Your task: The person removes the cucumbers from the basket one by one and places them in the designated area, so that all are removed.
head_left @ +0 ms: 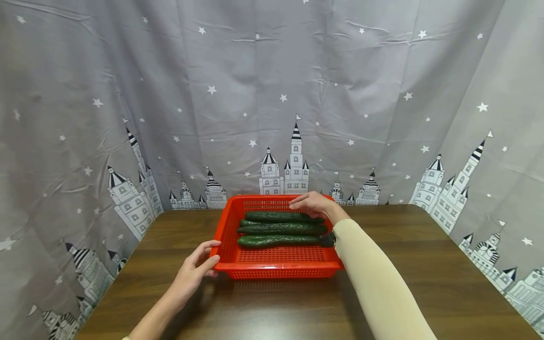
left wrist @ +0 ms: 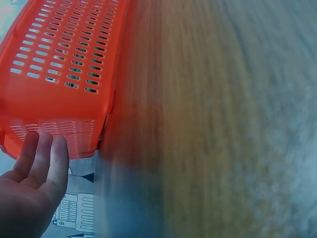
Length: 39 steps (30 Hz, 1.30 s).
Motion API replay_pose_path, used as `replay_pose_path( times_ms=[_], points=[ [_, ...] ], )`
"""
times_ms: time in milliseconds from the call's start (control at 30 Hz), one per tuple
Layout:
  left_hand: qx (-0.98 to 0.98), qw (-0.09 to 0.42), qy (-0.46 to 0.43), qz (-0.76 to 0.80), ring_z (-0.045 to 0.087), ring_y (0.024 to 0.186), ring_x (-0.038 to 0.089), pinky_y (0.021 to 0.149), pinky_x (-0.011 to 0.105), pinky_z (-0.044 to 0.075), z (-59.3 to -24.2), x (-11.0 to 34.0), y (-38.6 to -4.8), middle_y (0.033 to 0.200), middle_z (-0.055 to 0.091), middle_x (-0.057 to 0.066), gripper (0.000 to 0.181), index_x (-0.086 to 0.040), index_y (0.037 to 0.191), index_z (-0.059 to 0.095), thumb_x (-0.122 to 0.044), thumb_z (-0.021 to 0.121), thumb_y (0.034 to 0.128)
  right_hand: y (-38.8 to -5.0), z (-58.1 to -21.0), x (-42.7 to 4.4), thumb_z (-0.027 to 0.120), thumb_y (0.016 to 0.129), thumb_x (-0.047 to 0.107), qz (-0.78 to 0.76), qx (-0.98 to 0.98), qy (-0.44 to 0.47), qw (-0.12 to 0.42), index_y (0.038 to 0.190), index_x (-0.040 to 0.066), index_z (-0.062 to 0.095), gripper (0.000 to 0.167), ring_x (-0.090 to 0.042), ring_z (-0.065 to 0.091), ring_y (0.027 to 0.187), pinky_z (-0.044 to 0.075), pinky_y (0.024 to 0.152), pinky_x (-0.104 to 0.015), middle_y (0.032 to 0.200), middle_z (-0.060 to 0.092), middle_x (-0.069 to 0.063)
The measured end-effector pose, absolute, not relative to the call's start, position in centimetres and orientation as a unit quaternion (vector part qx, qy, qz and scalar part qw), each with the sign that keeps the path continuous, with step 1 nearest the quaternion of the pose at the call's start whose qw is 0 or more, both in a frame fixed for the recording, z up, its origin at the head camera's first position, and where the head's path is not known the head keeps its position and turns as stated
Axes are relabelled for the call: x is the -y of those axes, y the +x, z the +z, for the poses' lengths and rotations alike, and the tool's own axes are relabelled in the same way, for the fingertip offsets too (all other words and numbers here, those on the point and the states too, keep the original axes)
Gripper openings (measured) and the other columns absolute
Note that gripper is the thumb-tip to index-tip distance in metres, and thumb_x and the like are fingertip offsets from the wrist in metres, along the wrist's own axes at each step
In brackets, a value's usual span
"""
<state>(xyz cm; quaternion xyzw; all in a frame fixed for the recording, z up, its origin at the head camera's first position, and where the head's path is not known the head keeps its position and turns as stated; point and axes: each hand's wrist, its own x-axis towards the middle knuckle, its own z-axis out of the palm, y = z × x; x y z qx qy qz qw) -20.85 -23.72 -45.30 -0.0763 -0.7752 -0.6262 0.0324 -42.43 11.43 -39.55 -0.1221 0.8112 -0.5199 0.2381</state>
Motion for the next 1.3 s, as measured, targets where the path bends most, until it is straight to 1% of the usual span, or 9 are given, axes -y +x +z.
replay_pose_path(
  times_ms=[100,233,467,700,833,967,1100,1200,1300],
  points=[
    [0.775,0.034,-0.075,-0.627,0.064,0.092,0.015,0.077,0.037,0.06,-45.4,23.6,-21.0,0.125,0.056,0.024,0.04,-0.007,0.138,0.052,-0.016,0.062,0.1001,-42.6,-39.9,-11.6,0.074,0.091,0.027,-0.513,-0.817,-0.119,0.235,0.134,0.007,0.065,0.048,-0.011,0.012,0.047,0.02,0.047,-0.027,0.049,0.025,0.008],
    [0.774,0.035,-0.079,-0.627,0.064,0.091,0.014,0.076,0.037,0.06,-45.5,23.6,-21.1,0.124,0.056,0.024,0.04,-0.006,0.138,0.051,-0.014,0.061,0.1001,-42.6,-40.2,-12.0,0.076,0.089,0.027,-0.502,-0.827,-0.106,0.231,0.127,0.006,0.069,0.044,-0.01,0.014,0.045,0.02,0.045,-0.027,0.046,0.027,0.007],
    [0.772,0.036,-0.08,-0.63,0.065,0.09,0.015,0.076,0.037,0.06,-45.6,23.6,-21.1,0.124,0.056,0.024,0.04,-0.007,0.138,0.051,-0.015,0.061,0.1003,-42.8,-40.3,-12.2,0.078,0.086,0.028,-0.489,-0.836,-0.097,0.23,0.119,0.01,0.075,0.038,-0.011,0.014,0.045,0.019,0.044,-0.026,0.046,0.026,0.005],
    [0.772,0.032,-0.07,-0.631,0.063,0.093,0.015,0.076,0.038,0.06,-45.4,23.5,-20.9,0.125,0.056,0.024,0.039,-0.008,0.138,0.051,-0.015,0.06,0.1009,-43.1,-40.3,-11.8,0.079,0.085,0.023,-0.483,-0.843,-0.09,0.22,0.102,0.01,0.08,0.021,-0.011,0.014,0.046,0.02,0.046,-0.027,0.049,0.024,0.006],
    [0.772,0.033,-0.07,-0.631,0.064,0.092,0.016,0.076,0.039,0.06,-45.3,23.4,-20.9,0.124,0.056,0.024,0.039,-0.008,0.138,0.051,-0.015,0.06,0.101,-43.1,-40.1,-11.6,0.079,0.086,0.023,-0.441,-0.866,-0.105,0.211,0.096,0.01,0.081,0.017,-0.011,0.016,0.045,0.022,0.046,-0.028,0.049,0.024,0.006],
    [0.773,0.033,-0.071,-0.63,0.064,0.092,0.016,0.077,0.039,0.06,-45.2,23.5,-20.9,0.124,0.056,0.025,0.039,-0.008,0.138,0.05,-0.014,0.06,0.1011,-43.2,-39.8,-11.4,0.079,0.085,0.023,-0.401,-0.886,-0.117,0.202,0.094,0.013,0.082,0.014,-0.01,0.017,0.044,0.022,0.046,-0.027,0.046,0.025,0.007],
    [0.773,0.034,-0.068,-0.63,0.064,0.092,0.016,0.077,0.039,0.06,-45.2,23.5,-20.9,0.123,0.056,0.024,0.039,-0.007,0.139,0.05,-0.014,0.06,0.101,-43.1,-39.6,-11.3,0.08,0.084,0.023,-0.379,-0.893,-0.127,0.206,0.095,0.013,0.082,0.015,-0.01,0.017,0.044,0.022,0.046,-0.027,0.047,0.026,0.006],
    [0.772,0.033,-0.066,-0.631,0.064,0.092,0.016,0.077,0.04,0.06,-45.3,23.6,-20.9,0.123,0.056,0.024,0.039,-0.008,0.139,0.05,-0.015,0.06,0.1009,-43.1,-39.7,-11.2,0.08,0.083,0.021,-0.365,-0.897,-0.135,0.211,0.1,0.013,0.082,0.019,-0.01,0.017,0.046,0.023,0.047,-0.027,0.05,0.039,0.008],
    [0.773,0.031,-0.065,-0.63,0.064,0.093,0.016,0.077,0.04,0.06,-45.3,23.6,-20.8,0.123,0.056,0.025,0.04,-0.008,0.139,0.05,-0.016,0.06,0.1011,-43.2,-39.8,-11.1,0.08,0.083,0.019,-0.343,-0.903,-0.145,0.214,0.107,0.012,0.08,0.025,-0.009,0.016,0.046,0.023,0.049,-0.027,0.05,0.042,0.008]
  ],
)
